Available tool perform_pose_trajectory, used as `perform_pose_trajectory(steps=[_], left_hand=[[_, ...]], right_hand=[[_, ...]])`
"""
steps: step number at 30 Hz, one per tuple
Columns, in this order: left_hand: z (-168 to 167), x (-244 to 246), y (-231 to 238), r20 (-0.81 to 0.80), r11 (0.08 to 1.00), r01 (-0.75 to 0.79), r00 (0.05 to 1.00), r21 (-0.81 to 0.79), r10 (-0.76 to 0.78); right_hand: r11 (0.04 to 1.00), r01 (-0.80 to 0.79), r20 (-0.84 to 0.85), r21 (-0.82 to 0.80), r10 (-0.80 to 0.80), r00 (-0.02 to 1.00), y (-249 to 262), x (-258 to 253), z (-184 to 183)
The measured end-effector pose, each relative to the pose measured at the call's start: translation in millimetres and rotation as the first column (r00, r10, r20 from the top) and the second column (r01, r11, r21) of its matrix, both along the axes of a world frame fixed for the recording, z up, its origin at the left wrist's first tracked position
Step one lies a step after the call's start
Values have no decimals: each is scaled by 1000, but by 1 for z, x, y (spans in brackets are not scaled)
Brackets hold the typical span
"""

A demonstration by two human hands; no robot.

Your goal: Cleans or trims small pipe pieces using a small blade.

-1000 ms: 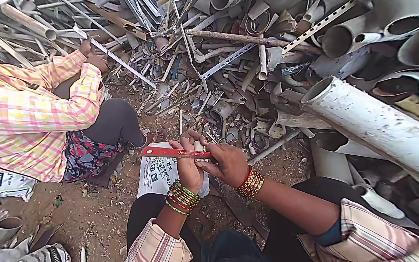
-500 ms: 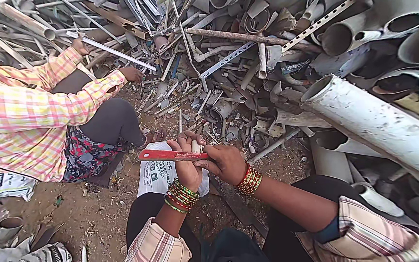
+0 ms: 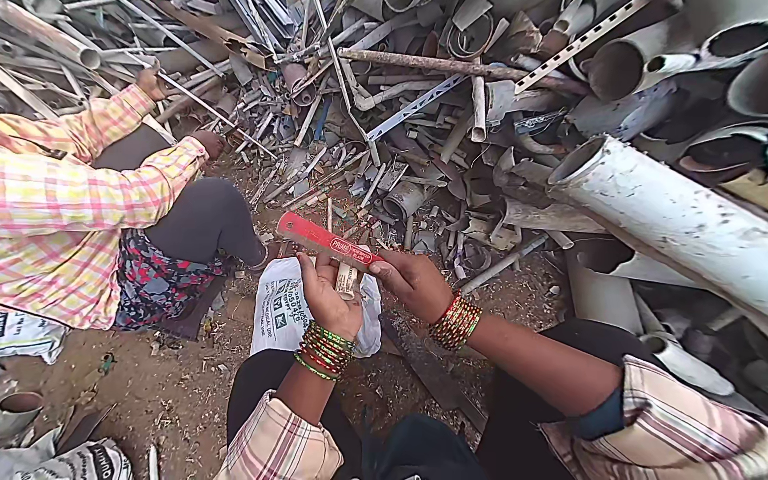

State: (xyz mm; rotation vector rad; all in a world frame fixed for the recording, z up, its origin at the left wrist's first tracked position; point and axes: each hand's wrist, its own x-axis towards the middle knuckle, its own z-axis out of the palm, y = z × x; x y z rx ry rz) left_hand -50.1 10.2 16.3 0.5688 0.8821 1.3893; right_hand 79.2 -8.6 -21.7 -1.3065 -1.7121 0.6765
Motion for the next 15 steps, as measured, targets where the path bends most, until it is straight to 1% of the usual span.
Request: perform_pose_trajectory(steps=[2,5,7,9,12,15], left_hand=[[1,2,-1,-2,1000,-7,1000,-17,7],[-1,4,-2,28,999,20,999,-25,-20],[-2,3,-1,35,999,33,999,-40,-32],[-3,4,-2,16,999,41,999,-31,-41],[-5,6,-5,-34,998,55,998,-1,-55],[-9,6,-6,-48,994,82,996,66,-79]], right_hand=[[1000,8,11,-11,-8,1000,-2,0,2],[994,7,-38,-107,-11,999,-4,0,11],[991,-14,-51,-130,7,999,-3,1,10],[994,-30,-11,-107,29,1000,-3,1,9],[999,-18,108,-37,22,994,-6,-2,8],[1000,-14,181,24,10,983,-8,-5,5]])
